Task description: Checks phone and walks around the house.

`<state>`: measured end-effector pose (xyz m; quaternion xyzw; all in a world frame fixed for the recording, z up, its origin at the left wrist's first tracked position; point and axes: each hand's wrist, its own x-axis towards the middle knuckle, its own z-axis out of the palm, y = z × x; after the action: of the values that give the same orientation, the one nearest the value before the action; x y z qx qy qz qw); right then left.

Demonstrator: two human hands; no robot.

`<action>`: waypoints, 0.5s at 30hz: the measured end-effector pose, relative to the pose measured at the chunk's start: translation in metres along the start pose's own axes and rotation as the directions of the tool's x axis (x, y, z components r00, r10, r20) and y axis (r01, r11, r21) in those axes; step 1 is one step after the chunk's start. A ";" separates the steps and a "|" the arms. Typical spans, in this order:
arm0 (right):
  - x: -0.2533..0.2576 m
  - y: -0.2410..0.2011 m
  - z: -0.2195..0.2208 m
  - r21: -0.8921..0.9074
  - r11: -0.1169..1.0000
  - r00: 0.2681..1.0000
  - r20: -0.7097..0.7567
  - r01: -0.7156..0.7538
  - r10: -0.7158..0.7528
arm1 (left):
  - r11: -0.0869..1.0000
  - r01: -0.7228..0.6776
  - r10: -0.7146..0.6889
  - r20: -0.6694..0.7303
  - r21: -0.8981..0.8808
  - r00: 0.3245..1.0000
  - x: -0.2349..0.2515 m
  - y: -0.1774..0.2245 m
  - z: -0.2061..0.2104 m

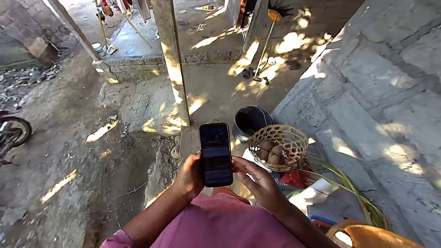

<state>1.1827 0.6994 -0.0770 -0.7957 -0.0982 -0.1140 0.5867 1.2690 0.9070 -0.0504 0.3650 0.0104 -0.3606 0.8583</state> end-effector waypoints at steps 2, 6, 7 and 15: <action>0.034 0.020 -0.010 -0.002 1.000 0.999 -0.035 0.021 -0.021 | 1.000 -0.005 0.005 0.016 0.021 1.000 0.037 0.015 -0.001; 0.109 0.066 -0.040 0.003 0.999 0.995 -0.083 0.052 -0.051 | 0.999 0.027 -0.026 -0.053 0.027 0.998 0.125 0.044 0.011; 0.130 0.077 -0.052 -0.001 0.999 0.995 -0.085 0.053 -0.053 | 0.999 0.030 -0.029 -0.057 0.025 0.998 0.150 0.051 0.014; 0.309 0.131 -0.157 -0.149 0.987 0.997 -0.036 0.068 -0.074 | 0.999 0.008 -0.012 -0.093 -0.038 0.996 0.342 0.121 0.057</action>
<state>1.5052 0.5180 -0.0605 -0.8305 -0.1054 -0.1581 0.5236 1.5839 0.7195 -0.0300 0.3653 0.0589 -0.3473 0.8617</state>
